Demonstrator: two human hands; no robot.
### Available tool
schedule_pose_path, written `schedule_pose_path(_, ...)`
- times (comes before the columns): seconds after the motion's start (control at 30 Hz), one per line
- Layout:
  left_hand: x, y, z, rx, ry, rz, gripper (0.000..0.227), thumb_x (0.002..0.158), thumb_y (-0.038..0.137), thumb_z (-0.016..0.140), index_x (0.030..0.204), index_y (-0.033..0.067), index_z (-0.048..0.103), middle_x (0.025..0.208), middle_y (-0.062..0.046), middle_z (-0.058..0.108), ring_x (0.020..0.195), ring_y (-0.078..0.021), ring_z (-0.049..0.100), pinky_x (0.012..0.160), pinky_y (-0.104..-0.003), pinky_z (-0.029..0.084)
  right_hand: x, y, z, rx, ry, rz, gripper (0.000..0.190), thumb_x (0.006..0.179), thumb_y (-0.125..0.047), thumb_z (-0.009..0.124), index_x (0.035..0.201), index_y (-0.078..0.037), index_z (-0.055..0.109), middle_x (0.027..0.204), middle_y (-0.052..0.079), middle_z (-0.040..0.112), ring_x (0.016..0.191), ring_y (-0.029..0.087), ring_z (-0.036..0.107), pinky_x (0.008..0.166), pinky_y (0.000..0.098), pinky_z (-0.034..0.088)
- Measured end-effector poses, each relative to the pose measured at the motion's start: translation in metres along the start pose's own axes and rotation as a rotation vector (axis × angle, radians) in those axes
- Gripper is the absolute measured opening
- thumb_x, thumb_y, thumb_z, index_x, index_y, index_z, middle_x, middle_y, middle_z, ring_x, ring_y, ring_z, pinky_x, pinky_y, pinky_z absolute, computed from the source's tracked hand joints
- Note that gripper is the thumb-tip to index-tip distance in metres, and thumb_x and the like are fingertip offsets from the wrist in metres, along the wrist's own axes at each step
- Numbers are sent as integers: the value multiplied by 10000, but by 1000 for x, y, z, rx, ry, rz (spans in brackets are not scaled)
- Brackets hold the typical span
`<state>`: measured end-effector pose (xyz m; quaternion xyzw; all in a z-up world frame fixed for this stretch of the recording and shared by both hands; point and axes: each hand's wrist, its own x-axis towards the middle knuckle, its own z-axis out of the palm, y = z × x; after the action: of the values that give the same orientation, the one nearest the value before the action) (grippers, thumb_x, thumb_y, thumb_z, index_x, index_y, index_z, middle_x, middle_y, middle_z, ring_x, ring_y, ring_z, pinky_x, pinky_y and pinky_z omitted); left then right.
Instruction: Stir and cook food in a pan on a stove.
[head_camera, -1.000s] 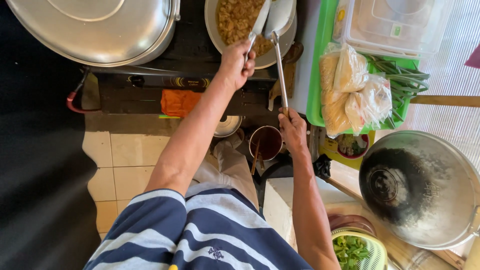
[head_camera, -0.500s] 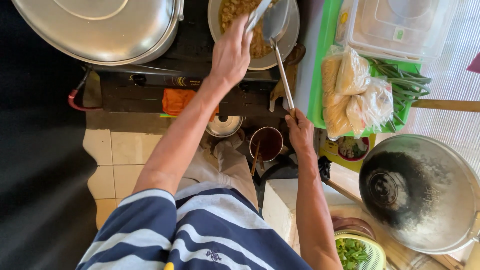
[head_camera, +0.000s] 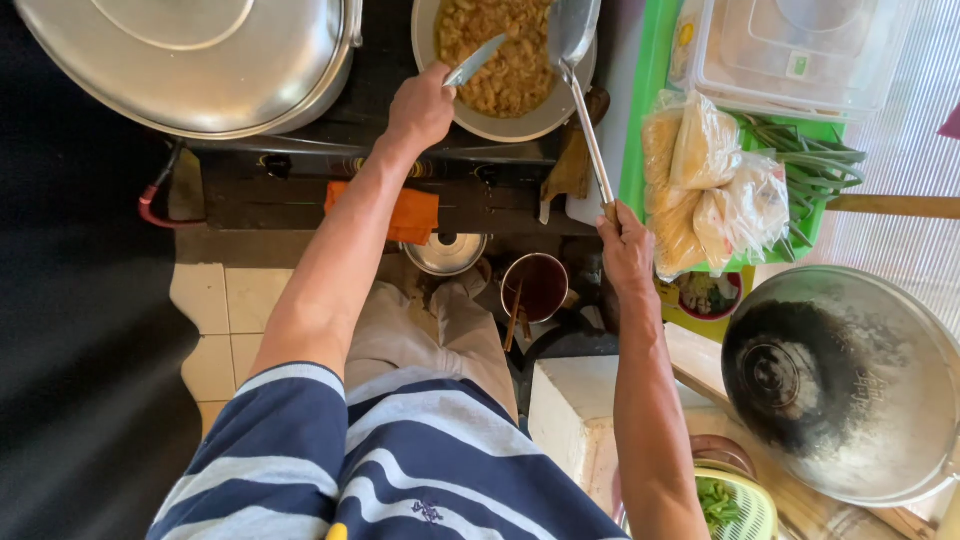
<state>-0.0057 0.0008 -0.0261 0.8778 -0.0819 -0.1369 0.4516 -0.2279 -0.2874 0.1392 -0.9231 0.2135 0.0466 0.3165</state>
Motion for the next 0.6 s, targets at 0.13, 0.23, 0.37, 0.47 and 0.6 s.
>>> schedule_pose_path(0.13,-8,-22,15,-133,49,5,304,1060,216,556,1297,25,573,936,-169,713,767,-289,697,681,-466,548,2,12,9,60,-7,-12,269,984,-176,716,1203,-22,683,803,62,631,710,128,550,653,310,470)
schedule_pose_path(0.23,-25,41,-6,-281,55,-108,347,1101,246,448,1406,87,486,945,-100,675,639,-204,612,482,-381,537,0,14,17,298,-101,130,253,1000,-174,685,1198,-16,685,749,30,571,610,94,479,539,270,401)
schedule_pose_path(0.37,-27,69,11,-193,186,118,309,1153,223,378,1430,99,433,984,-71,651,633,-99,598,431,-257,548,-10,-23,17,628,-221,283,248,1019,-165,618,1212,-13,653,719,-16,524,513,66,435,432,235,344)
schedule_pose_path(0.47,-32,92,8,-139,325,325,316,1124,166,404,1431,90,419,1066,-128,649,648,-140,624,414,-265,556,-16,-44,13,832,-296,365,230,1031,-146,567,1205,-10,631,705,-17,516,483,68,443,397,228,351)
schedule_pose_path(0.6,-30,60,26,88,250,301,263,1124,135,443,1383,87,439,1100,-142,641,750,-233,677,536,-363,587,-25,-49,14,944,-306,404,239,1036,-139,557,1208,11,627,704,9,518,475,80,444,387,241,356)
